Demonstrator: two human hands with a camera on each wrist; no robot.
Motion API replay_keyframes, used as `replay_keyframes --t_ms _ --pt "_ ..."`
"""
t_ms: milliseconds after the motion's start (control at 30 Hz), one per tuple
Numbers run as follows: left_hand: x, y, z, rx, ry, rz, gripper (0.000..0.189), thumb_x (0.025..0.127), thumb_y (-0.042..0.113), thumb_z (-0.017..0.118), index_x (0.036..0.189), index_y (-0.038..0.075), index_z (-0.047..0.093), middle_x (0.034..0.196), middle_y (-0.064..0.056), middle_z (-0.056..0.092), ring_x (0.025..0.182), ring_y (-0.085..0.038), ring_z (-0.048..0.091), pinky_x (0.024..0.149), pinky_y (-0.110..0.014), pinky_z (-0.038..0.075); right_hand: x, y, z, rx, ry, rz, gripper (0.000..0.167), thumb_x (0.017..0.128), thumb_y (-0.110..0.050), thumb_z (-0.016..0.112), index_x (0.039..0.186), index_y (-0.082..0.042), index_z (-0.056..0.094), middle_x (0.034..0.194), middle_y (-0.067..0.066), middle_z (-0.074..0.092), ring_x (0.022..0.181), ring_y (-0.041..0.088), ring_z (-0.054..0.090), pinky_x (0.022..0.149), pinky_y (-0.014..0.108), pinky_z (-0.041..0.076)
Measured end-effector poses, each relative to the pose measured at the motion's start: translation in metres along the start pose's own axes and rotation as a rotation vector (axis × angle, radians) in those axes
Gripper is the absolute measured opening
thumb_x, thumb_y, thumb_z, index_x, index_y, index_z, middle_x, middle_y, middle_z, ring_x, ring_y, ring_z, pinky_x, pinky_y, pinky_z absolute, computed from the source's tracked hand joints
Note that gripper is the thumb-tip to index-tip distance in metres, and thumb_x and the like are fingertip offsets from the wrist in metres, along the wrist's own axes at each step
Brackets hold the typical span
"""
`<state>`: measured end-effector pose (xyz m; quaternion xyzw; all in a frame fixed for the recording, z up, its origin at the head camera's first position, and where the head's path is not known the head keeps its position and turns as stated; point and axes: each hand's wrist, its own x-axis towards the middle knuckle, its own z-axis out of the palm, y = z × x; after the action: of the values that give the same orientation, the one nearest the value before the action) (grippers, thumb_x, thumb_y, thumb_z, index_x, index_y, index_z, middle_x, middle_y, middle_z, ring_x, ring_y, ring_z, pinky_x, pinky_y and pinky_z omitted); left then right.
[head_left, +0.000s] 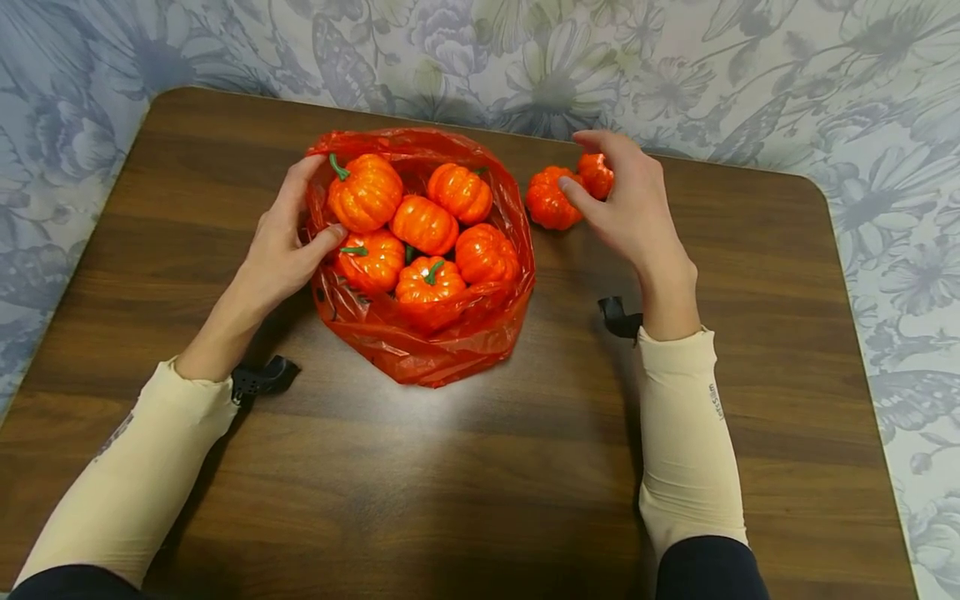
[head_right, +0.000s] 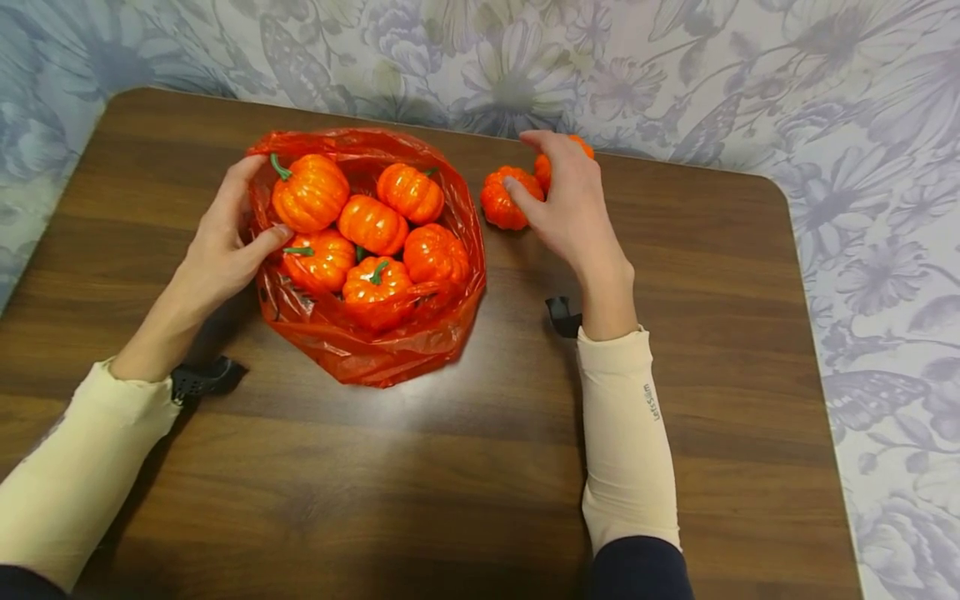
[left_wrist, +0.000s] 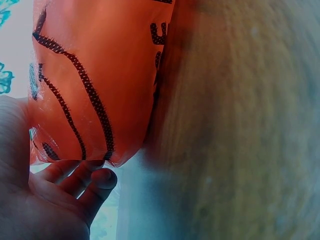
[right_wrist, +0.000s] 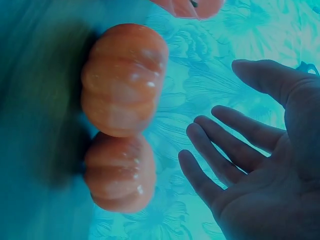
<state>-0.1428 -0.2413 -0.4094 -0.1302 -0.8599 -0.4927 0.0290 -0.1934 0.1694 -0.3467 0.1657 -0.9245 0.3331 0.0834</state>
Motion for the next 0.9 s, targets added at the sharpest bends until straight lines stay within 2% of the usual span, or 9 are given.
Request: replay_keyframes --t_ms 167,433,700,900 --pt "0.0 0.0 0.0 0.004 0.0 0.004 0.077 0.097 0.011 0.064 0.163 0.033 0.033 0.153 -0.005 0.054 0.126 -0.013 0.056 0.103 -0.02 0.044 0.001 0.006 0.008 -0.029 -0.067 -0.002 0.049 0.096 -0.02 0.073 0.141 -0.003 0.063 0.139 0.014 0.068 0.126 0.035 0.062 0.113 0.049 0.042" --pt "0.001 0.0 0.0 0.0 -0.006 0.003 0.077 0.097 0.01 0.064 0.163 0.032 0.032 0.155 -0.006 0.053 0.128 -0.014 0.056 0.104 -0.02 0.044 0.003 0.011 0.017 -0.071 -0.214 0.042 0.054 0.095 -0.02 0.075 0.143 -0.001 0.06 0.143 0.017 0.063 0.137 0.036 0.054 0.121 0.049 0.035" --pt "0.001 0.0 0.0 -0.003 -0.012 -0.009 0.077 0.097 0.01 0.064 0.163 0.032 0.032 0.154 -0.006 0.054 0.127 -0.014 0.056 0.102 -0.02 0.046 0.004 0.01 0.024 -0.067 -0.301 0.07 0.069 0.088 -0.023 0.085 0.147 -0.004 0.057 0.147 0.015 0.061 0.137 0.036 0.053 0.12 0.052 0.036" --pt "0.0 -0.001 -0.001 -0.006 -0.016 -0.013 0.076 0.097 0.01 0.064 0.163 0.032 0.032 0.155 -0.006 0.053 0.128 -0.015 0.056 0.102 -0.021 0.047 0.005 0.011 0.026 -0.072 -0.32 0.078 0.073 0.085 -0.023 0.088 0.149 -0.006 0.055 0.147 0.015 0.061 0.135 0.035 0.055 0.118 0.051 0.039"
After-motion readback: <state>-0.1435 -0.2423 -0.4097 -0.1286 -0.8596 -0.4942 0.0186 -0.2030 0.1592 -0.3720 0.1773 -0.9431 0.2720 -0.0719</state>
